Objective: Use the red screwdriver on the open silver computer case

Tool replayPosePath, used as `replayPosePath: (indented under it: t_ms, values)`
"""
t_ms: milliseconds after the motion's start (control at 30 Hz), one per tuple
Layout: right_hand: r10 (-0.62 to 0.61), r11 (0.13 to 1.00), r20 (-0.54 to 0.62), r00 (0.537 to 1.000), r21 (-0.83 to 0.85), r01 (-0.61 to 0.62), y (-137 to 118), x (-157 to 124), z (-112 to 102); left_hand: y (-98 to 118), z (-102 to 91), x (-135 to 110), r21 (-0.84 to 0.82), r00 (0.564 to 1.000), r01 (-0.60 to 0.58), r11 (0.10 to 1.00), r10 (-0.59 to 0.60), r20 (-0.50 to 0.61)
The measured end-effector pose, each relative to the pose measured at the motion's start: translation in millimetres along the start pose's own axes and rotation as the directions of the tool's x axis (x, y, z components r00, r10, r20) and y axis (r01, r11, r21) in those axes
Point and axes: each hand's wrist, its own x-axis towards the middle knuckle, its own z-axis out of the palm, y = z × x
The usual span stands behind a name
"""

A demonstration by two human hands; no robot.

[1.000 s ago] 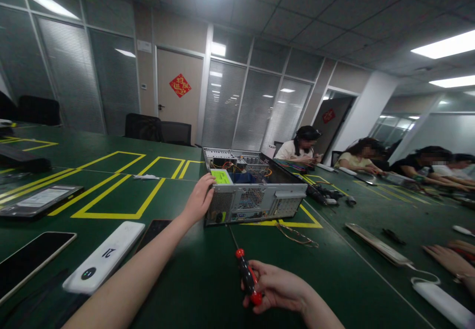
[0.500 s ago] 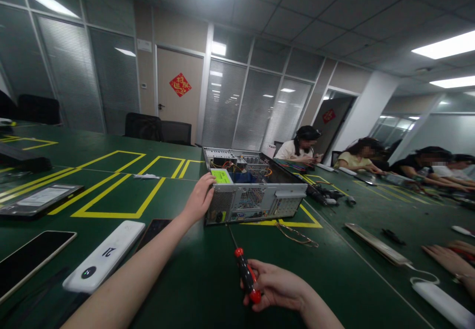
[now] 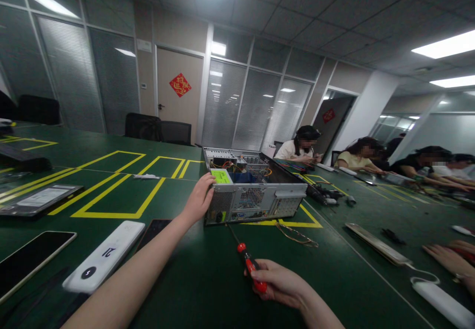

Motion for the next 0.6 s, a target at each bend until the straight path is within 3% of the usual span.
replayPosePath:
  t_ms: [100, 300, 467, 600]
  values:
    - [-0.001, 1.0, -0.041, 0.999, 0.021, 0.002, 0.9, 0.4, 2.9, -0.4, 0.2, 0.1, 0.006, 1.0, -0.007, 1.0, 0.007, -0.003]
    - [0.039, 0.999, 0.038, 0.998, 0.001, -0.04, 5.7, 1.0, 8.7, -0.1, -0.6, -0.3, 0.003, 1.0, -0.004, 1.0, 0.004, 0.001]
    - [0.057, 0.981, 0.248, 0.967, 0.165, -0.1, 3.5, -1.1, 6.2, 0.1, -0.6, -0.7, 0.0, 1.0, 0.002, 1.0, -0.002, 0.003]
    - [0.044, 0.989, 0.337, 0.94, 0.117, -0.089, 2.3, -0.9, 1.7, 0.8, -0.9, -0.7, 0.008, 1.0, -0.001, 1.0, 0.001, 0.003]
